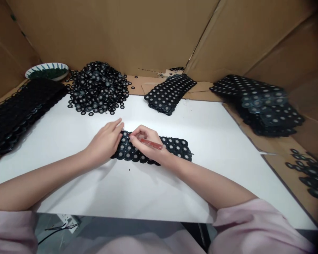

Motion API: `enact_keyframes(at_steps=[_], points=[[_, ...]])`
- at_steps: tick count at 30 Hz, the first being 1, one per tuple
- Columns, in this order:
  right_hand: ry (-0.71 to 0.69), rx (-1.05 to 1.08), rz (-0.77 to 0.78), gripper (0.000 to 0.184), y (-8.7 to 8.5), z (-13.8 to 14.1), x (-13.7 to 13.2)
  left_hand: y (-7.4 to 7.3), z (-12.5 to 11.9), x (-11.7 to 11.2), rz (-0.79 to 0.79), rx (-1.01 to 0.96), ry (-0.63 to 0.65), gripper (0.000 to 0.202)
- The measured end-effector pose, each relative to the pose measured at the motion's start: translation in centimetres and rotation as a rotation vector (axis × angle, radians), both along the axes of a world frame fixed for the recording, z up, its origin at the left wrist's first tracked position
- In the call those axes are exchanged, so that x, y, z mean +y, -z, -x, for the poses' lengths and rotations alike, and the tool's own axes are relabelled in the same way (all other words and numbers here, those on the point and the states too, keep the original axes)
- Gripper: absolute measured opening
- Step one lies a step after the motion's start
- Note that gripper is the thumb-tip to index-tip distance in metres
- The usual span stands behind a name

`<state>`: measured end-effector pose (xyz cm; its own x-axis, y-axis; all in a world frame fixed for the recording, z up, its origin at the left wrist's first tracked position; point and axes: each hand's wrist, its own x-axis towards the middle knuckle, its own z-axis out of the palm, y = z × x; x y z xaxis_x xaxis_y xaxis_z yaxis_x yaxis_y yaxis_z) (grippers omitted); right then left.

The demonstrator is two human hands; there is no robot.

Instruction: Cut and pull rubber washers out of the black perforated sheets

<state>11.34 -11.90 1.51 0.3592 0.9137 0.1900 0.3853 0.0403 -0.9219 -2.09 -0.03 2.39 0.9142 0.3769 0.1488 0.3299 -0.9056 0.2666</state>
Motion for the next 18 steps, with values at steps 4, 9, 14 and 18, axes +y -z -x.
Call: enact_keyframes(at_steps=[4, 9, 14, 18], points=[[0.044, -0.093, 0.058, 0.002, 0.1, -0.3, 0.0, 0.6, -0.5, -0.6, 0.063, -0.036, 0.033, 0.034], [0.023, -0.115, 0.091, 0.003, -0.1, -0.3, -0.1, 0.5, -1.0, 0.1, 0.188, -0.072, -0.052, 0.016], [-0.039, -0.136, 0.100, 0.004, 0.0, -0.2, -0.3, 0.7, -1.6, 0.1, 0.242, -0.024, -0.133, 0.020], [-0.072, -0.228, 0.054, 0.003, 0.0, 0.0, 0.1, 0.5, -1.5, -0.3, 0.310, -0.017, -0.135, 0.020]])
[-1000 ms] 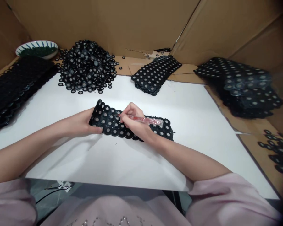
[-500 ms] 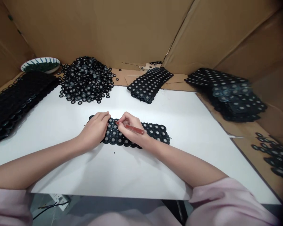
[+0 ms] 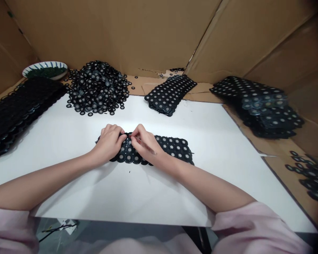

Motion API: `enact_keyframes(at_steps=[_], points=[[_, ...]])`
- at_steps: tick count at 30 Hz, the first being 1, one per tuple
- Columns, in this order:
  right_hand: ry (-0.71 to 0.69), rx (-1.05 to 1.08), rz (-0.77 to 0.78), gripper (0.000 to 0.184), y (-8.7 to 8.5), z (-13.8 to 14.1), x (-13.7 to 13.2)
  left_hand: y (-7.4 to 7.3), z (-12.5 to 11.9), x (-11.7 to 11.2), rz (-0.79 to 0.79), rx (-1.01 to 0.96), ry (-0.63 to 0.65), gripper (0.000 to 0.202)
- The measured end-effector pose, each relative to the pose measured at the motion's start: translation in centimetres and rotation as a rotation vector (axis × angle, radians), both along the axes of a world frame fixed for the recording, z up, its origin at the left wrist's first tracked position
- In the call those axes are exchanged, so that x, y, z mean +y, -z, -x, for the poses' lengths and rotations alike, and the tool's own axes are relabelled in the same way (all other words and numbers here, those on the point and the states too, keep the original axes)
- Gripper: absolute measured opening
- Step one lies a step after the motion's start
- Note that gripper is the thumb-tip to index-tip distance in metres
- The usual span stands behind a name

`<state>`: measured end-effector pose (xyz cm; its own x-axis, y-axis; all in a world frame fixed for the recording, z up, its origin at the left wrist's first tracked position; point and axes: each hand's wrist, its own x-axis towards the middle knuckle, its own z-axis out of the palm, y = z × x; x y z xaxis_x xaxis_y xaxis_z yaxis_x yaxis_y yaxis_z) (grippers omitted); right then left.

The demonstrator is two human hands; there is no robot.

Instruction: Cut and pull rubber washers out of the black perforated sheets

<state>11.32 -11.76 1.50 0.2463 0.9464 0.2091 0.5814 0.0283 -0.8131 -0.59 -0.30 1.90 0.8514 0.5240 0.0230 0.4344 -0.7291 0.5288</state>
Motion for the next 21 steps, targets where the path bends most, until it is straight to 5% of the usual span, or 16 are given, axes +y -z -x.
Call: enact_keyframes(at_steps=[3, 9, 16, 21], points=[[-0.005, -0.019, 0.004, 0.005, -0.1, 0.2, 0.4, -0.2, 0.3, 0.1, 0.050, 0.001, 0.004, 0.019], [0.090, 0.372, 0.012, 0.013, 0.4, -0.3, 0.2, -0.1, 0.8, 0.8, 0.084, -0.042, 0.028, 0.019], [0.013, 0.225, 0.047, 0.016, 0.2, -0.7, -0.2, -0.2, 1.2, 1.8, -0.008, 0.052, 0.182, 0.030], [-0.013, 0.083, 0.088, 0.014, -0.3, -0.2, -0.5, -0.3, 1.3, 1.5, 0.009, 0.065, 0.137, 0.022]])
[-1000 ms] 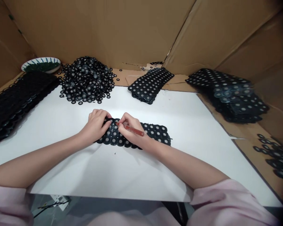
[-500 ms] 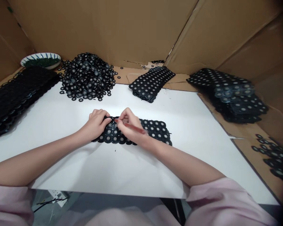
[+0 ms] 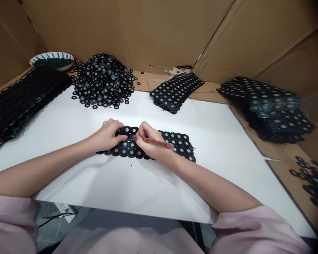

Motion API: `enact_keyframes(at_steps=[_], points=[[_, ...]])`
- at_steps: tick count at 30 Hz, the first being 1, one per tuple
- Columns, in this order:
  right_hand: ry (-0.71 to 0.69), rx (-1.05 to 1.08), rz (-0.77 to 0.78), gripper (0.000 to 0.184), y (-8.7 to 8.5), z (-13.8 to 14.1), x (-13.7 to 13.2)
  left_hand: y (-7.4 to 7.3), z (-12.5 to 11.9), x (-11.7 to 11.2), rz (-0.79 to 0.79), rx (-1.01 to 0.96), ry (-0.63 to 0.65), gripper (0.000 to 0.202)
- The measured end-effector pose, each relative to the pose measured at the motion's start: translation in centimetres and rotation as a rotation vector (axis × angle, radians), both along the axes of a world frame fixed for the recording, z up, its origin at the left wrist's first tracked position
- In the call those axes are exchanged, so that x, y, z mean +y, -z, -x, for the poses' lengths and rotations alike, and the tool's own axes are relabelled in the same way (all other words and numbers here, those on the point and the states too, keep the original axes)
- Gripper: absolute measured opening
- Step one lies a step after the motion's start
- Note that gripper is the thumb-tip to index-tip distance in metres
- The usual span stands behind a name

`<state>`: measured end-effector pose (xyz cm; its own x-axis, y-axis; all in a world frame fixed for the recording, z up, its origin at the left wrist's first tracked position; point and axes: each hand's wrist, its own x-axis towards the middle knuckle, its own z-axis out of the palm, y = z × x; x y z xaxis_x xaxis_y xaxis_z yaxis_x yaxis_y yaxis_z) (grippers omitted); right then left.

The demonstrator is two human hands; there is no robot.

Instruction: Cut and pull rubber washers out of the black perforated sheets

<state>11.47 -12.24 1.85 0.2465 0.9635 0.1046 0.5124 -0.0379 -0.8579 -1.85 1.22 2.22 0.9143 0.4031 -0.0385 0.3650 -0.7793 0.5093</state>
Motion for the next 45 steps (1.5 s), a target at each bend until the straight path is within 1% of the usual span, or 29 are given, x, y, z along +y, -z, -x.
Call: enact_keyframes(at_steps=[2, 4, 6, 7, 9, 11, 13, 14, 16, 18, 22, 24, 26, 28, 30, 32, 34, 36, 39, 41, 42, 45], points=[[-0.029, -0.069, 0.003, 0.013, -0.1, 0.5, -0.1, -0.2, 0.1, -0.8, -0.002, -0.008, -0.041, 0.017], [-0.068, -0.163, -0.027, 0.011, -0.1, 1.0, -0.1, -0.5, 0.4, -1.6, -0.020, -0.014, -0.063, 0.014], [-0.086, -0.252, -0.069, 0.010, 0.0, 1.5, -0.1, -0.7, 0.6, -2.2, -0.034, -0.015, -0.053, 0.013], [-0.078, -0.264, -0.084, 0.010, 0.1, 1.6, 0.0, -0.7, 0.8, -2.3, -0.042, -0.018, -0.044, 0.012], [-0.030, -0.170, -0.097, 0.010, 0.3, 1.5, 0.1, -0.5, 0.9, -2.1, -0.072, -0.033, -0.031, 0.012], [0.019, 0.034, -0.101, 0.014, 0.5, 1.1, 0.2, -0.1, 0.9, -1.5, -0.106, -0.052, -0.014, 0.012], [0.010, 0.177, -0.096, 0.017, 0.5, 0.5, 0.2, 0.1, 0.9, -0.9, -0.113, -0.063, 0.018, 0.012], [-0.014, 0.190, -0.088, 0.018, 0.6, 0.3, 0.2, 0.1, 0.8, -0.6, -0.104, -0.066, 0.040, 0.012], [-0.064, 0.136, -0.064, 0.018, 0.6, 0.1, 0.2, -0.1, 0.8, -0.2, -0.070, -0.075, 0.078, 0.011], [-0.075, 0.066, -0.050, 0.018, 0.6, 0.0, 0.1, -0.5, 0.8, -0.1, -0.025, -0.087, 0.101, 0.009], [-0.087, -0.005, -0.015, 0.018, 0.3, 0.4, 0.0, -1.0, 1.0, -0.3, 0.053, -0.087, 0.102, 0.009], [-0.089, -0.022, 0.004, 0.017, 0.1, 0.6, -0.1, -1.2, 1.1, -0.7, 0.050, -0.080, 0.085, 0.010], [-0.091, -0.034, 0.019, 0.016, -0.1, 0.8, -0.2, -1.3, 1.2, -1.0, 0.014, -0.058, 0.063, 0.009], [-0.105, -0.060, 0.026, 0.016, -0.3, 0.9, -0.3, -1.5, 1.4, -1.4, -0.015, 0.006, 0.054, 0.010], [-0.141, -0.092, 0.022, 0.015, -0.2, 1.0, -0.4, -1.7, 1.6, -1.7, -0.019, 0.089, 0.032, 0.016], [-0.199, -0.132, -0.007, 0.014, -0.1, 1.1, -0.5, -1.6, 1.7, -2.1, 0.029, 0.122, 0.003, 0.027], [-0.249, -0.189, -0.057, 0.014, 0.0, 1.3, -0.6, -1.5, 1.8, -2.7, 0.091, 0.094, -0.035, 0.038], [-0.263, -0.264, -0.096, 0.013, 0.2, 1.6, -0.7, -1.3, 1.8, -3.3, 0.129, 0.049, -0.082, 0.049], [-0.236, -0.355, -0.110, 0.012, 0.2, 2.1, -0.6, -1.1, 1.9, -3.8, 0.098, 0.014, -0.146, 0.058], [-0.189, -0.306, -0.092, 0.010, 0.3, 2.1, -0.4, -1.1, 1.9, -3.5, 0.100, 0.027, -0.133, 0.061], [-0.150, -0.230, -0.079, 0.010, 0.3, 2.0, -0.3, -1.0, 1.9, -3.2, 0.108, 0.040, -0.110, 0.062], [-0.053, 0.132, -0.049, 0.015, 0.3, 1.5, -0.2, -0.9, 1.9, -1.7, 0.074, 0.047, -0.037, 0.062]])
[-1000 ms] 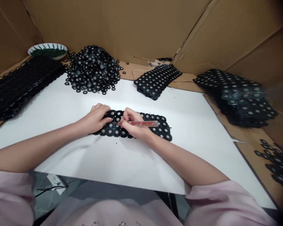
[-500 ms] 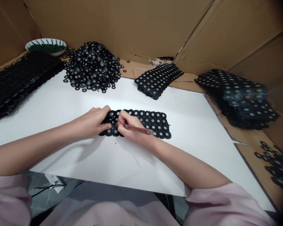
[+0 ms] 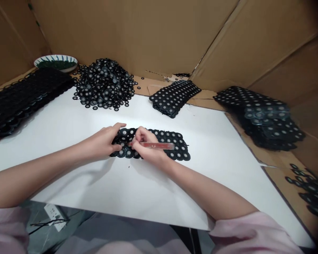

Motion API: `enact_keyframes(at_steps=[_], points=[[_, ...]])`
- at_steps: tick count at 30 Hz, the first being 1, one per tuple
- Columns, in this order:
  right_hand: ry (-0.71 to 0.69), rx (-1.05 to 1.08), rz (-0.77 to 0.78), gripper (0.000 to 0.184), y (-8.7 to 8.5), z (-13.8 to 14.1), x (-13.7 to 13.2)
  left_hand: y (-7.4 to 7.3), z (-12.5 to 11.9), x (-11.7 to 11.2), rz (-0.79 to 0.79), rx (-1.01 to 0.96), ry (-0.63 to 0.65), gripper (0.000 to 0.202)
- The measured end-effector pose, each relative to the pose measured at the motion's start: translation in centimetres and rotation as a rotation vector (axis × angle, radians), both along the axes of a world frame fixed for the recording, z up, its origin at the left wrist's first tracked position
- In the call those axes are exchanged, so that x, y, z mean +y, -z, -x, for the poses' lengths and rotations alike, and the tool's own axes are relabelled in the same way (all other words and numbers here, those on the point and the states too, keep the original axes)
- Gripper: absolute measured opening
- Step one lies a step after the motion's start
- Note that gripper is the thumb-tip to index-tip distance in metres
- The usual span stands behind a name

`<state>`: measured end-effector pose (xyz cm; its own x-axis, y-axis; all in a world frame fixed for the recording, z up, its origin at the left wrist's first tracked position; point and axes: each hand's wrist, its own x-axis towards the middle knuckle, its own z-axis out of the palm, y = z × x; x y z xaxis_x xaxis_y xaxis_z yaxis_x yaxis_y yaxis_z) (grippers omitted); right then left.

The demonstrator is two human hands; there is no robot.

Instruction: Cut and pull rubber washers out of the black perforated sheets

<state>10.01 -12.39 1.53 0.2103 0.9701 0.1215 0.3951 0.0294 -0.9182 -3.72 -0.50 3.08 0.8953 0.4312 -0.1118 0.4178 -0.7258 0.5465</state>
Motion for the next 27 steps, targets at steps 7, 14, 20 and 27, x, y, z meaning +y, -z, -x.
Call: enact_keyframes(at_steps=[7, 14, 20, 27], points=[[-0.020, 0.066, 0.010, 0.019, 0.0, -0.4, 0.1, -1.0, 0.3, 2.3, -0.356, -0.175, 0.242, 0.052], [-0.083, -0.006, 0.099, 0.018, -0.5, -0.4, 0.1, -1.0, 0.4, 2.6, -0.283, 0.055, 0.455, 0.034], [0.031, 0.098, 0.116, 0.014, -0.4, 0.2, 0.1, -0.1, 1.0, 1.9, -0.607, -0.069, 0.528, 0.015], [0.255, 0.146, 0.056, 0.019, 0.7, 1.1, 0.8, 0.7, 0.8, 2.0, -0.945, -0.269, 0.761, 0.020]])
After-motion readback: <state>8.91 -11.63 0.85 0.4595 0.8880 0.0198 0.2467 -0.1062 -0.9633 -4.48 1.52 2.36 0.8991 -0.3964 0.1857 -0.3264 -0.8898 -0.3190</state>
